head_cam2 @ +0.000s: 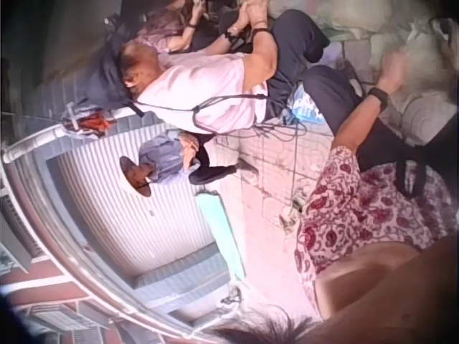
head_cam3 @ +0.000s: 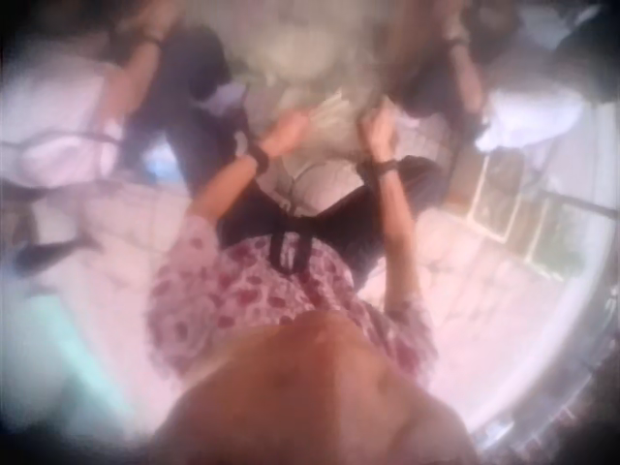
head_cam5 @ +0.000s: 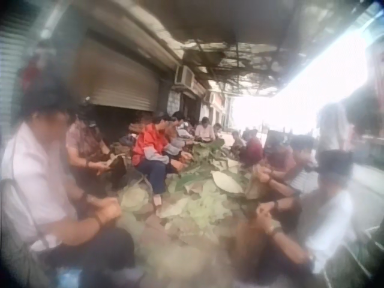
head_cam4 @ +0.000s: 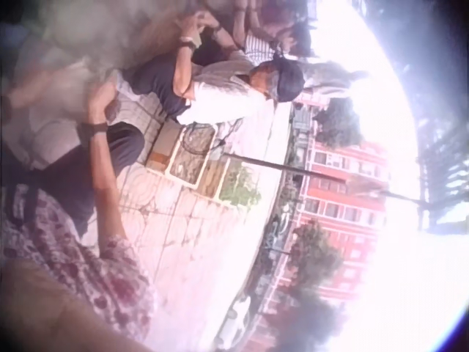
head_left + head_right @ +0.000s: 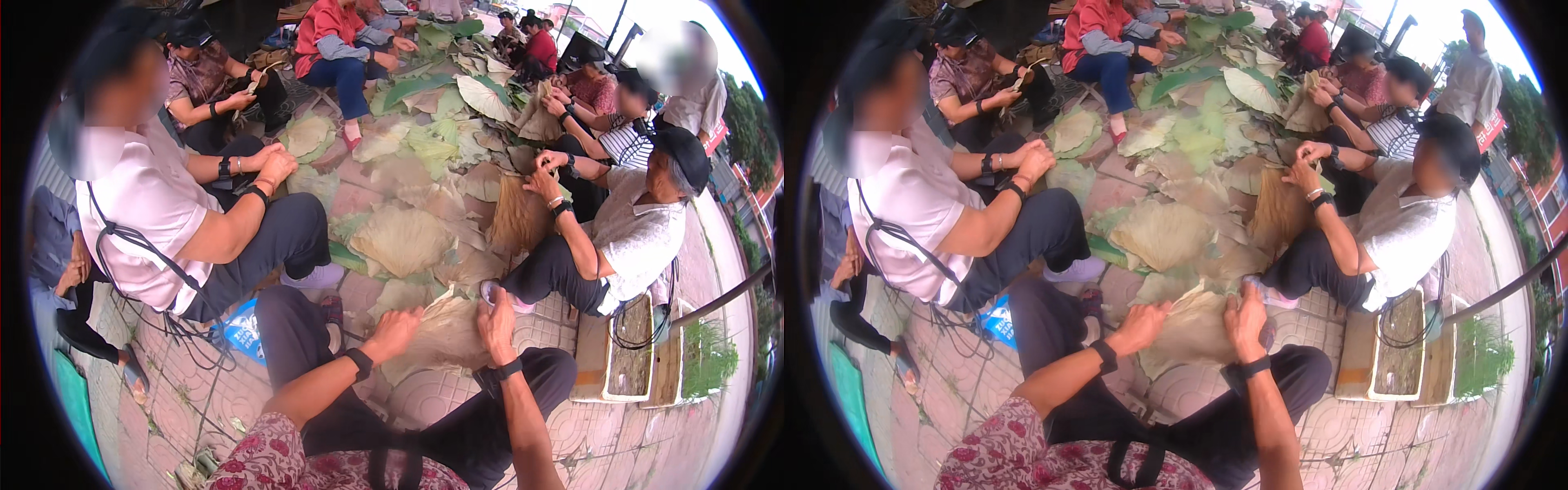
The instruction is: The person sits on a tiled floor among a group and repeatedly picks up large dried leaves, folds or tears them by hand, and places the pieces into a pile. The person handles the leaves one at a time and continues the same folding and tearing motions throughout the clip.
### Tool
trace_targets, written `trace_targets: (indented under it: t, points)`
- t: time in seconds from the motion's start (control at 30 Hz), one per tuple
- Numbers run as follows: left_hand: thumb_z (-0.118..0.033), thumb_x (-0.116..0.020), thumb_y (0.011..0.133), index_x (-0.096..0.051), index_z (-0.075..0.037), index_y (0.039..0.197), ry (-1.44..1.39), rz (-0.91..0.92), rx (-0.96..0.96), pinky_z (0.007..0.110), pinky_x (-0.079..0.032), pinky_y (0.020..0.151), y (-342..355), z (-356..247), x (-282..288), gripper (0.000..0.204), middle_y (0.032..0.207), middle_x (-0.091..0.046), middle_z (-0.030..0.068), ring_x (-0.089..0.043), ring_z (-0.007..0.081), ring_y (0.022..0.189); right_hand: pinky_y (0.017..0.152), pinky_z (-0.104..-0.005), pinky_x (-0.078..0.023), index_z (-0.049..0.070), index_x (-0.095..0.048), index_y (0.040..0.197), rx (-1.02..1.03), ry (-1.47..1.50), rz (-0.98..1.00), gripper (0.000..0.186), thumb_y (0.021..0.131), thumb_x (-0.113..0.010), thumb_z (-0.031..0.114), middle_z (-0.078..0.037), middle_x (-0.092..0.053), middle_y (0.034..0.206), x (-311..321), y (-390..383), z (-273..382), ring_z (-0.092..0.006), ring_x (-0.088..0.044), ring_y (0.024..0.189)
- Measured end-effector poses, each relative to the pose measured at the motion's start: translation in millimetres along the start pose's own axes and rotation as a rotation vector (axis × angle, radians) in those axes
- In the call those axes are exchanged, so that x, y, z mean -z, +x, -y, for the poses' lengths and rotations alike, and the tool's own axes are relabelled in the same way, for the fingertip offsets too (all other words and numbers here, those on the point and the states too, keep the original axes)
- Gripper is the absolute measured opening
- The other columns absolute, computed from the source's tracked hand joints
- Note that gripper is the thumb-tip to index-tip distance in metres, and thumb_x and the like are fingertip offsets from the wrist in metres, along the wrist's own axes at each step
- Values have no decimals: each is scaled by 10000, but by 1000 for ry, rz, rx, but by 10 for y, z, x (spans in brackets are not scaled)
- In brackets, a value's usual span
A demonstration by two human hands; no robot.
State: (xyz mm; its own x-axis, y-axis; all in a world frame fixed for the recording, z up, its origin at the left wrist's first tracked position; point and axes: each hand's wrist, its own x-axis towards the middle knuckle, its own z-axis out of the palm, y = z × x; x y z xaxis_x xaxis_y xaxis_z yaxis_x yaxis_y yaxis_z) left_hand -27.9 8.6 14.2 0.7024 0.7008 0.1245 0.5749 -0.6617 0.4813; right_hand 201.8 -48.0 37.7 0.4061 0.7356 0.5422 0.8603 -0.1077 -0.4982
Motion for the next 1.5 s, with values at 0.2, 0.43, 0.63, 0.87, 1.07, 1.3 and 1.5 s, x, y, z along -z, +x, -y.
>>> trace_targets:
  t: [0.2,0.43,0.63,0.87,1.07,1.3,1.5]
  points:
    - [-82,-511,887,-578,13,953,-118,-13,178,549,-497,671,72,-113,-117,134,764,-640,265,-636,468,762,738,-435,-493,-47,-615,1080,-333,293,705,455,935,-612,384,-240,-664,973,38,-417,320,-357,-657,885]
    - [-136,-591,857,-604,-12,983,-216,25,262,540,-498,777,99,-186,-154,177,882,-668,262,-640,460,907,710,-433,-485,-44,-635,946,-304,534,654,540,916,-598,494,-199,-671,825,-390,-581,368,-327,-664,792]
    - [-300,-722,819,-600,27,963,-332,114,222,517,-507,801,119,-158,-237,378,919,-666,279,-635,462,954,654,-314,-541,-8,-687,908,-795,858,762,200,861,-630,178,-95,-690,852,-383,-493,321,-181,-671,756]
    - [-157,-617,829,-592,53,930,-370,146,168,518,-492,769,64,-103,-210,235,887,-647,303,-624,475,925,592,-307,-522,-24,-658,881,-686,793,759,171,878,-600,137,-85,-666,748,-518,-598,299,-159,-649,628]
    - [-170,-611,841,-617,52,827,-478,59,225,469,-496,679,137,135,-485,223,778,-652,241,-651,404,776,680,-333,-495,-21,-634,962,-330,662,840,255,869,-626,217,-86,-657,804,-504,-560,200,-173,-618,735]
    - [-193,-492,931,-612,1,853,-979,279,552,306,-427,525,176,167,-411,241,712,-521,53,-524,153,601,669,-356,-471,3,-584,1021,-255,704,878,373,812,-661,302,-100,-632,815,-208,-407,269,-211,-607,771]
    - [-202,-466,925,-642,34,875,-559,386,388,410,-492,560,145,130,-584,298,770,-616,175,-662,260,692,718,-478,-474,-3,-563,1003,-116,296,824,320,750,-604,190,-285,-621,865,-437,-623,233,-456,-605,861]
